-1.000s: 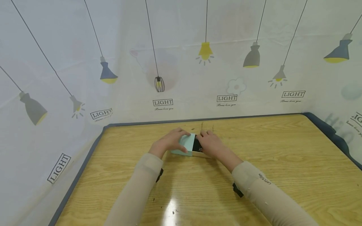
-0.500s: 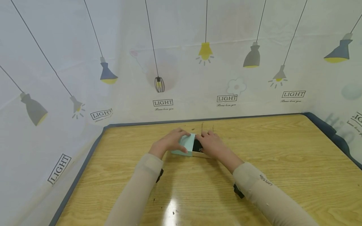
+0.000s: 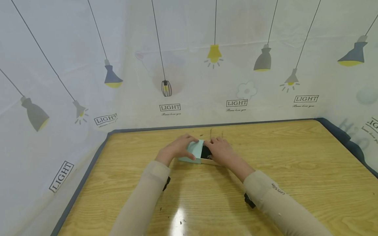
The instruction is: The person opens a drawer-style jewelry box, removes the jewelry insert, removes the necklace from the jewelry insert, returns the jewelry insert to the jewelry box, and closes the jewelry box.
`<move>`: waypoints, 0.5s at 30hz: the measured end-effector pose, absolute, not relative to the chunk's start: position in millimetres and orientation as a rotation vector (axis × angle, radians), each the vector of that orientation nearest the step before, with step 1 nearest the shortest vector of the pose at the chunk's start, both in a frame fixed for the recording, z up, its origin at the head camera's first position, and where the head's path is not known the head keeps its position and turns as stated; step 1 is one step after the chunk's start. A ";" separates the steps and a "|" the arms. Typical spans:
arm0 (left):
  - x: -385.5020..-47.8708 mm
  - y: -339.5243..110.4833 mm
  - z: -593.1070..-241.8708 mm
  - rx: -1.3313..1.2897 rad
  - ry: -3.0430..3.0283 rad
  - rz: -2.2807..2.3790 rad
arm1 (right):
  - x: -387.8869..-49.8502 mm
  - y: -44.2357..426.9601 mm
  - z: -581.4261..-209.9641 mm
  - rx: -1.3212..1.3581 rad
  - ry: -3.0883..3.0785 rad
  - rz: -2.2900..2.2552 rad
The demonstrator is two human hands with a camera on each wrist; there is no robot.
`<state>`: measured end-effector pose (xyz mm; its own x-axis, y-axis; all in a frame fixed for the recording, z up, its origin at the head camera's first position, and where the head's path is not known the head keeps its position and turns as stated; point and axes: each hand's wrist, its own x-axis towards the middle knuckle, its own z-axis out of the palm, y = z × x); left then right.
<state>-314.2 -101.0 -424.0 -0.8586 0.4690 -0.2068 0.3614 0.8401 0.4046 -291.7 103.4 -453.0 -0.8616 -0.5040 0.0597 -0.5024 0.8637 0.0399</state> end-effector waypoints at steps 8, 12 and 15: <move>-314.6 -101.6 -423.9 0.634 2.721 0.511 | -290.2 104.0 -453.2 0.803 -2.929 -0.019; -315.7 -102.2 -425.1 0.638 2.723 0.509 | -288.6 104.9 -451.7 0.782 -2.955 0.047; -316.6 -102.6 -425.9 0.640 2.719 0.509 | -288.4 107.0 -451.0 0.759 -2.987 0.165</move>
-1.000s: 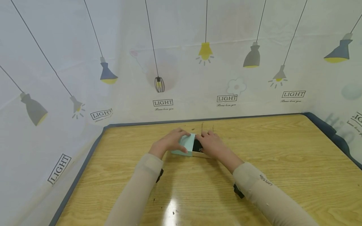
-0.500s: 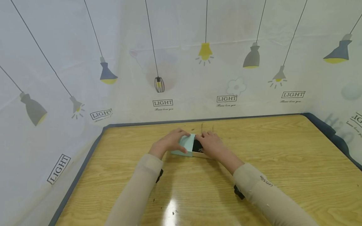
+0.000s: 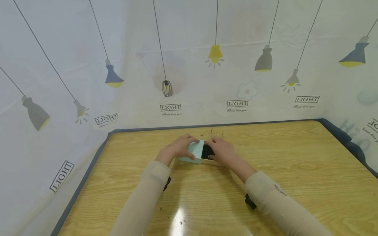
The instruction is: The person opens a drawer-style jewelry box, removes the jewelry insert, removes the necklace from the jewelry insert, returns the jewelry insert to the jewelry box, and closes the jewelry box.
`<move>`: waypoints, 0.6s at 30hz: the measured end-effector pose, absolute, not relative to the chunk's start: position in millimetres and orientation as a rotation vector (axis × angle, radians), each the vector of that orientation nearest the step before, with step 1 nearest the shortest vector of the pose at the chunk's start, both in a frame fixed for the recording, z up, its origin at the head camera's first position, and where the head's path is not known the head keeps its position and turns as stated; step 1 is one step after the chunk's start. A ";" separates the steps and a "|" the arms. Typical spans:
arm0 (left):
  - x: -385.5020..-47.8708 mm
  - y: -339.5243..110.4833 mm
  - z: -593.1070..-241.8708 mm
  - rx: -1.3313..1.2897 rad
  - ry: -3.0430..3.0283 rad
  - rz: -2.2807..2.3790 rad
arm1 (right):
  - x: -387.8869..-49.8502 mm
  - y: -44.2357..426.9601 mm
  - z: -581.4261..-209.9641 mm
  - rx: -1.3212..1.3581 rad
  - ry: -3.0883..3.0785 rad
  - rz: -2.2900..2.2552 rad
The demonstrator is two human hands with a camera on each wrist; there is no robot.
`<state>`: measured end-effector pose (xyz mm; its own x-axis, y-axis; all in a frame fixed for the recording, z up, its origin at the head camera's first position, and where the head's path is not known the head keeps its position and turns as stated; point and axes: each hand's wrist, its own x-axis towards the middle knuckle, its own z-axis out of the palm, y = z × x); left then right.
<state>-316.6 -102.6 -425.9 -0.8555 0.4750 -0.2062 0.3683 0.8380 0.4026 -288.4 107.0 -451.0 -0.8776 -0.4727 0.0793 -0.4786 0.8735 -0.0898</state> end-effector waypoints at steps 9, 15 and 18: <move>-315.9 -102.5 -425.6 0.646 2.712 0.520 | -295.8 117.6 -447.7 0.684 -3.074 0.594; -317.8 -103.0 -428.2 0.652 2.718 0.522 | -300.3 121.6 -446.8 0.649 -3.065 0.771; -318.4 -103.5 -429.2 0.654 2.719 0.516 | -301.8 123.9 -446.8 0.638 -3.039 0.864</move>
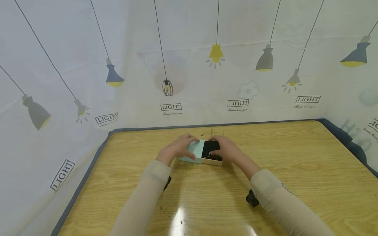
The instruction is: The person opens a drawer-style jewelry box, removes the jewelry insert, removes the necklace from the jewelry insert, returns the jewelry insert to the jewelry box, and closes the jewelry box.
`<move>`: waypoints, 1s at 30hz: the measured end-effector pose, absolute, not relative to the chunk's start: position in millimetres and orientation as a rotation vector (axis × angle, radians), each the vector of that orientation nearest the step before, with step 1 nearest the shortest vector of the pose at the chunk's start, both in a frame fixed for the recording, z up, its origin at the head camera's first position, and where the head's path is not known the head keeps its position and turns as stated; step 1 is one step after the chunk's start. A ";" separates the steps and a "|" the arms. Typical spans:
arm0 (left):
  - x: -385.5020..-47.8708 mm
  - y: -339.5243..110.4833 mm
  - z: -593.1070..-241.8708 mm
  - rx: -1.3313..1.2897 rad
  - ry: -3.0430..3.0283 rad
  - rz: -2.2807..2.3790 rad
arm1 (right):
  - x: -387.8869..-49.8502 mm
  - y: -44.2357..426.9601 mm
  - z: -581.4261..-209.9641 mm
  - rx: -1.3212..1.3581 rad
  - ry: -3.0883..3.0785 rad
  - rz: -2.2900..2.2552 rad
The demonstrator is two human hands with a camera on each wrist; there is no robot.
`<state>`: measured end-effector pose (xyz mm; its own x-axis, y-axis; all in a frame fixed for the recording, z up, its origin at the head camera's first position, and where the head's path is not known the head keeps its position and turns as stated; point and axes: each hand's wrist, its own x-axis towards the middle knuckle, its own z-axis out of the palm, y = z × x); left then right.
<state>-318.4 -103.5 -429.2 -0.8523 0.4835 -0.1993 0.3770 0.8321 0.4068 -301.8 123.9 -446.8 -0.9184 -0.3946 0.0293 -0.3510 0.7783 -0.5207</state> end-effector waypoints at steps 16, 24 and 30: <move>-317.1 -102.8 -426.9 0.651 2.714 0.506 | -305.5 130.8 -450.4 -0.468 2.795 -1.092; -317.1 -102.1 -426.7 0.652 2.715 0.507 | -302.9 131.4 -448.3 -0.435 2.794 -1.154; -317.0 -101.7 -426.7 0.649 2.718 0.495 | -302.0 133.1 -447.7 -0.416 2.776 -1.200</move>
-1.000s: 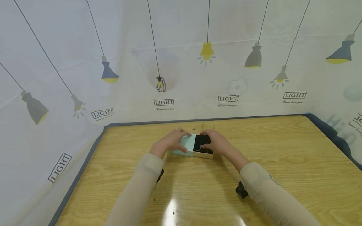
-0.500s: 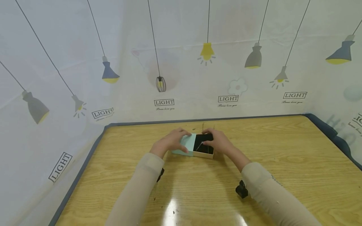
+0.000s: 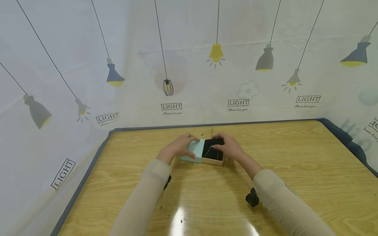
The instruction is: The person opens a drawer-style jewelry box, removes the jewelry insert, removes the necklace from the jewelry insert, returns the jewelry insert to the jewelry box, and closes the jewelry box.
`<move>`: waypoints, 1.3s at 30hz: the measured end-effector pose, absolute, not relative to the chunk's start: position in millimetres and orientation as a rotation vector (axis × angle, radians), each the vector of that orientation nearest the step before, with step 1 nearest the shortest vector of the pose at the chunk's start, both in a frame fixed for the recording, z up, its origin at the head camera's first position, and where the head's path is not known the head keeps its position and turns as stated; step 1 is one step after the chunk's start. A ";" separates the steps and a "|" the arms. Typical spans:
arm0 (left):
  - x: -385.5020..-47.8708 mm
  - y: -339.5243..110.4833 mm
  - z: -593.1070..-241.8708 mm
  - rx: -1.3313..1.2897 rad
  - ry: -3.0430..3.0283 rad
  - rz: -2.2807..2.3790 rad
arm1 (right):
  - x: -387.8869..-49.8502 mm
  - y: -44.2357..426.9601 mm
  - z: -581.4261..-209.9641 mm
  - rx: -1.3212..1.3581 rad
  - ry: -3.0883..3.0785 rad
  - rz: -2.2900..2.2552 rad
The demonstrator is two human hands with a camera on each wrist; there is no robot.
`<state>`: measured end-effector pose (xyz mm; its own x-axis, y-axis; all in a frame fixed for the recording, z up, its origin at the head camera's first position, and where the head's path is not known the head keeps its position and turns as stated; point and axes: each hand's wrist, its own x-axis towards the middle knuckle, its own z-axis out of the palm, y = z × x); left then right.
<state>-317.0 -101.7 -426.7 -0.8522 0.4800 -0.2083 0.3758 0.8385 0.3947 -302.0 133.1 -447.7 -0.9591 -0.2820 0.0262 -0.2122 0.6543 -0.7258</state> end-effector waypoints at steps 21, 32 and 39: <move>-313.1 -100.7 -421.4 0.631 2.699 0.509 | -302.8 137.4 -444.2 -0.335 2.775 -1.276; -314.7 -102.9 -424.1 0.650 2.703 0.510 | -302.5 140.6 -436.7 -0.288 2.776 -1.333; -315.5 -102.4 -424.9 0.657 2.707 0.513 | -303.3 141.0 -430.9 -0.249 2.756 -1.410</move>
